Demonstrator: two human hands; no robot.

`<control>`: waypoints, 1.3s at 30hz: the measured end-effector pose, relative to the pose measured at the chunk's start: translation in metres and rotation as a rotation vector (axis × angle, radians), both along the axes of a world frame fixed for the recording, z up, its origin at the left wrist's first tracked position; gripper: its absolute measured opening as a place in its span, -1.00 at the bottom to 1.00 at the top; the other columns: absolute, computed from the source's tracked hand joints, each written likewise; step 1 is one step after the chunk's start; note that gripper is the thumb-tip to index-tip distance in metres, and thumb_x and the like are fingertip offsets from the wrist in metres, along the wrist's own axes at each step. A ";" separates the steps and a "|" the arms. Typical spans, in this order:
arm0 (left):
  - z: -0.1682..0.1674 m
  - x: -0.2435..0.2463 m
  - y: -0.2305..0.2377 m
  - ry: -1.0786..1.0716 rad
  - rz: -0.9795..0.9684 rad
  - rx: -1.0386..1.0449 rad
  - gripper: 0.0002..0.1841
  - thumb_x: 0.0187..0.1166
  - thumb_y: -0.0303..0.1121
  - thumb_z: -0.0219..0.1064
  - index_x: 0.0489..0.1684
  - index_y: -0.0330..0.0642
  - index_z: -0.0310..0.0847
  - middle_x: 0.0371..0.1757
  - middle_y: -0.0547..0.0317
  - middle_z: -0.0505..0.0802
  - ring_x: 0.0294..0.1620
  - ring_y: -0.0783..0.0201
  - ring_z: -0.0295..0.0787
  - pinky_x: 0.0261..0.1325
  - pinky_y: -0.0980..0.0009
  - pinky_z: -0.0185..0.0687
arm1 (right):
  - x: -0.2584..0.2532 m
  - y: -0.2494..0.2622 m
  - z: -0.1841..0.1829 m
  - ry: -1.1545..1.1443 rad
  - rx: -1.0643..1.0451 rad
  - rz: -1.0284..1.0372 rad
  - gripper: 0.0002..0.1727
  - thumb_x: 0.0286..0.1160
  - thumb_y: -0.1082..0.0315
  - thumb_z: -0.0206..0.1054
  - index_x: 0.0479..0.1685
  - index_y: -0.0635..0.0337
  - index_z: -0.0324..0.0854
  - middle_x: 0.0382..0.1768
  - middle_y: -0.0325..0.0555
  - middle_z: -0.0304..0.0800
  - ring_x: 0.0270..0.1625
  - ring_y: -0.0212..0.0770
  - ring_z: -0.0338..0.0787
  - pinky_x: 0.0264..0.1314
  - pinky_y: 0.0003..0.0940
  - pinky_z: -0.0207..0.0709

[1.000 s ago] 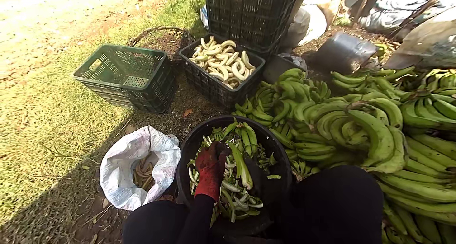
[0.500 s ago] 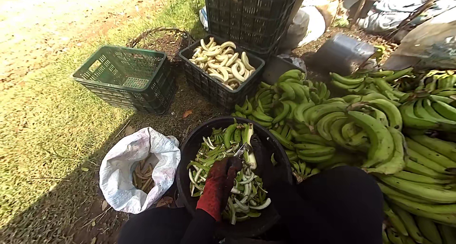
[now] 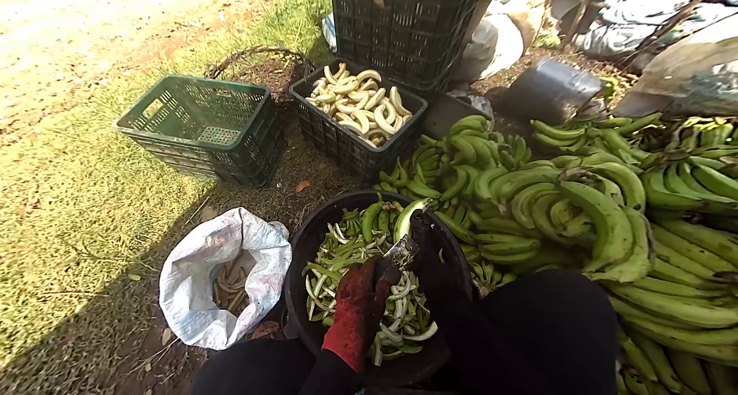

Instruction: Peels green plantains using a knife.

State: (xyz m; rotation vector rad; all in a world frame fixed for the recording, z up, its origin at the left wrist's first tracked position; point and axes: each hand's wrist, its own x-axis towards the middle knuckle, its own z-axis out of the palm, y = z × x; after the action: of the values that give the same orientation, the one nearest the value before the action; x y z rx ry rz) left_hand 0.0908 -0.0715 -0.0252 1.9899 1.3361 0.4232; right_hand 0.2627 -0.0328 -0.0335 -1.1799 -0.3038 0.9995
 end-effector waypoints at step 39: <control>-0.025 -0.018 0.060 0.032 -0.012 0.015 -0.54 0.86 0.00 -0.06 0.48 0.12 0.66 0.34 0.12 0.82 0.45 0.17 0.69 0.59 0.05 0.50 | -0.005 -0.044 -0.021 -0.340 -0.093 0.738 -0.43 0.71 0.05 -0.05 0.51 0.22 0.47 0.07 -0.08 0.78 0.01 -0.32 0.80 0.12 -0.30 0.71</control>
State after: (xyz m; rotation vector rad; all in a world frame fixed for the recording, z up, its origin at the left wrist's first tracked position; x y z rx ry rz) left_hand 0.0729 -0.0111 -0.0500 2.0243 1.3436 0.3978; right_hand 0.2577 -0.0773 -0.0546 -1.3524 -1.0240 1.4513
